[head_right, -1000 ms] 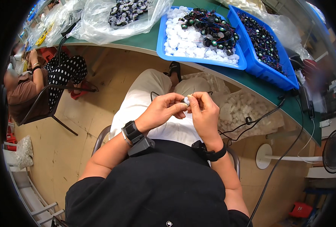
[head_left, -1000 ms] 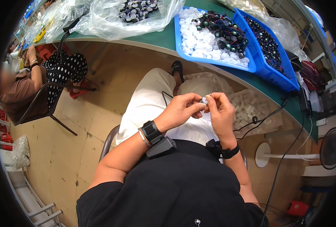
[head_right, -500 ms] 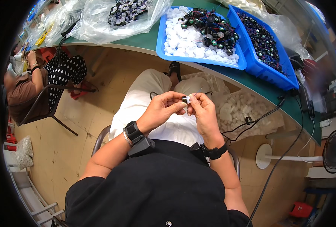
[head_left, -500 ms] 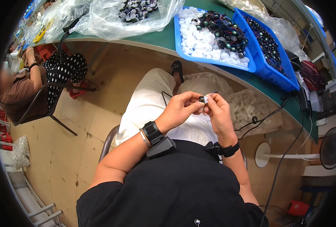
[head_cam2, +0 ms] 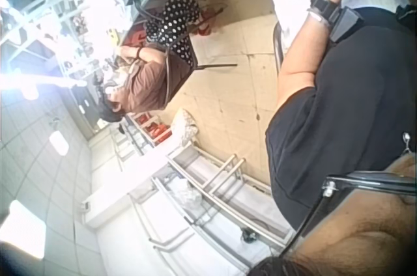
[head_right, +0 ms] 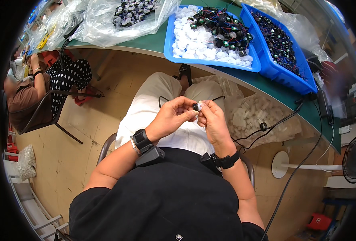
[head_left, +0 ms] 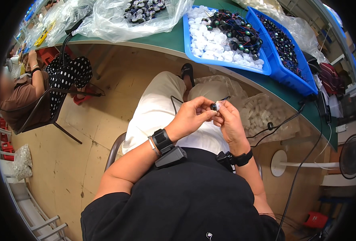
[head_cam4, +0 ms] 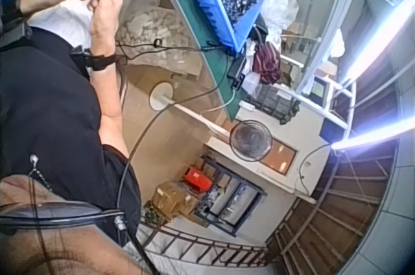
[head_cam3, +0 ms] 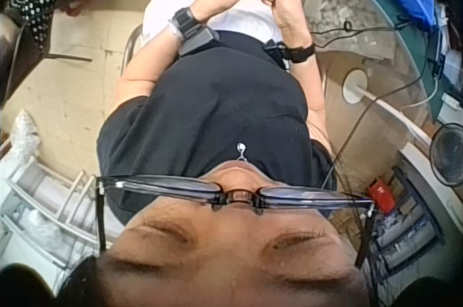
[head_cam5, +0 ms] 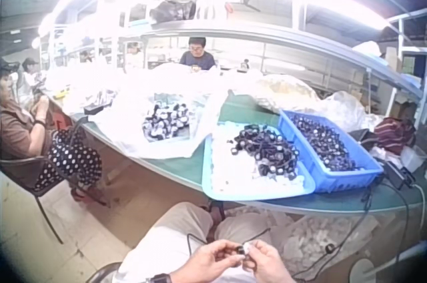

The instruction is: The person sits at a workbench and repeatedly picks up small white plastic components and black electronic modules with wires. They insert the modules into the white components and place the assembled units into a blue tray. The person occasionally adjusts the head-mounted camera during the task.

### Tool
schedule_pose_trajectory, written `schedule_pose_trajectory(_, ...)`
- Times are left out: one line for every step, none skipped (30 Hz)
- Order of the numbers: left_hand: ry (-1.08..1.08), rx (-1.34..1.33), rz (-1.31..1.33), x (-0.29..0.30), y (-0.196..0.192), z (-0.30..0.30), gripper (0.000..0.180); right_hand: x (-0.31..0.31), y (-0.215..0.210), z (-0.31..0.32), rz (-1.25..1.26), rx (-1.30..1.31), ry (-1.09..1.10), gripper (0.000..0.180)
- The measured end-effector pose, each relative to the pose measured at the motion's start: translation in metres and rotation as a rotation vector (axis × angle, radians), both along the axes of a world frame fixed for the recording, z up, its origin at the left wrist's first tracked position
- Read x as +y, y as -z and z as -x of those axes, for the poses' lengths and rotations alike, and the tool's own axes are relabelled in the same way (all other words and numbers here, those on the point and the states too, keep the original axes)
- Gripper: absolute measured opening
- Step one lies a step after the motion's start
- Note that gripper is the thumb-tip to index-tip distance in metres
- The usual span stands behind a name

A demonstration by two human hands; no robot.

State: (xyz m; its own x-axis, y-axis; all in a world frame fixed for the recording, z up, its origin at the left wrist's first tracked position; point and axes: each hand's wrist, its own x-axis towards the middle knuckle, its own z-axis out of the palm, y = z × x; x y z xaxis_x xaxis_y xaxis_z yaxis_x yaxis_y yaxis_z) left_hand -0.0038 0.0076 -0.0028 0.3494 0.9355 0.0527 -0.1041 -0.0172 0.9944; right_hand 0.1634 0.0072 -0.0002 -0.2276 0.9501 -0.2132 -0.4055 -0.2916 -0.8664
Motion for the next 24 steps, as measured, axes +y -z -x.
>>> schedule_pose_trajectory(0.001,0.000,0.001,0.000,0.001,0.000,0.020,-0.001,0.000,0.001,-0.005,-0.020,0.014,0.012)
schedule_pose_trajectory(0.001,0.000,0.001,0.000,0.001,0.000,0.020,-0.002,0.000,0.003,-0.009,-0.041,0.028,0.012)
schedule_pose_trajectory(0.002,0.001,0.002,0.000,0.001,0.000,0.020,-0.002,0.000,0.005,-0.052,-0.090,0.037,0.012)
schedule_pose_trajectory(0.001,0.007,0.003,0.000,0.001,-0.001,0.020,-0.003,0.000,0.006,-0.094,-0.140,0.047,0.012)
schedule_pose_trajectory(0.000,0.013,0.005,-0.001,0.001,-0.001,0.020,-0.003,0.000,0.008,-0.137,-0.190,0.057,0.012)
schedule_pose_trajectory(-0.001,0.019,0.007,-0.001,0.000,-0.001,0.020,-0.003,0.001,0.009,-0.225,-0.280,0.088,0.013)
schedule_pose_trajectory(0.004,0.003,0.011,-0.001,0.001,-0.001,0.020,-0.002,0.004,0.012,-0.314,-0.370,0.117,0.013)
schedule_pose_trajectory(0.009,-0.012,0.015,-0.001,0.001,0.000,0.020,-0.002,0.005,0.013,-0.402,-0.460,0.147,0.013)
schedule_pose_trajectory(0.014,-0.027,0.019,-0.001,0.002,0.000,0.020,-0.003,0.002,0.012,-0.337,-0.397,0.120,0.014)
schedule_pose_trajectory(0.014,-0.108,0.066,-0.001,0.001,-0.001,0.020,-0.004,-0.005,0.012,-0.274,-0.334,0.090,0.015)
schedule_pose_trajectory(0.014,-0.189,0.112,-0.002,0.000,-0.003,0.021,-0.004,-0.009,0.011,-0.211,-0.271,0.060,0.016)
schedule_pose_trajectory(0.013,-0.269,0.159,-0.003,0.000,-0.003,0.021,-0.002,-0.008,0.009,-0.180,-0.214,0.046,0.017)
schedule_pose_trajectory(0.028,-0.322,0.215,-0.002,-0.001,-0.003,0.021,0.000,-0.008,0.006,-0.150,-0.156,0.035,0.018)
schedule_pose_trajectory(0.044,-0.375,0.272,0.000,-0.003,-0.003,0.022,0.001,-0.008,0.005,-0.120,-0.098,0.025,0.020)
schedule_pose_trajectory(0.059,-0.427,0.329,0.001,-0.004,-0.002,0.023,0.001,-0.007,0.005,-0.153,-0.118,0.056,0.021)
schedule_pose_trajectory(0.077,-0.461,0.381,0.002,-0.002,0.000,0.024,0.000,-0.005,0.007,-0.186,-0.137,0.087,0.024)
schedule_pose_trajectory(0.096,-0.494,0.433,0.003,0.002,0.002,0.025,0.000,-0.005,0.008,-0.218,-0.156,0.118,0.027)
schedule_pose_trajectory(0.115,-0.528,0.486,0.004,0.003,0.003,0.026,0.000,-0.007,0.008,-0.239,-0.189,0.100,0.027)
schedule_pose_trajectory(0.125,-0.529,0.507,0.004,0.002,0.003,0.027,-0.001,-0.011,0.009,-0.261,-0.221,0.081,0.027)
schedule_pose_trajectory(0.140,-0.548,0.533,0.003,0.004,0.004,0.028,-0.002,-0.013,0.009,-0.284,-0.254,0.062,0.029)
schedule_pose_trajectory(0.156,-0.567,0.558,0.002,0.006,0.004,0.029,-0.003,-0.011,0.010,-0.346,-0.337,0.049,0.028)
schedule_pose_trajectory(0.172,-0.586,0.584,0.003,0.006,0.005,0.030,-0.003,-0.008,0.011,-0.407,-0.420,0.038,0.028)
schedule_pose_trajectory(0.175,-0.592,0.615,0.002,0.004,0.005,0.030,-0.004,-0.007,0.013,-0.469,-0.504,0.027,0.028)
schedule_pose_trajectory(0.178,-0.597,0.645,0.001,0.000,0.004,0.031,-0.006,-0.011,0.012,-0.514,-0.585,0.036,0.027)
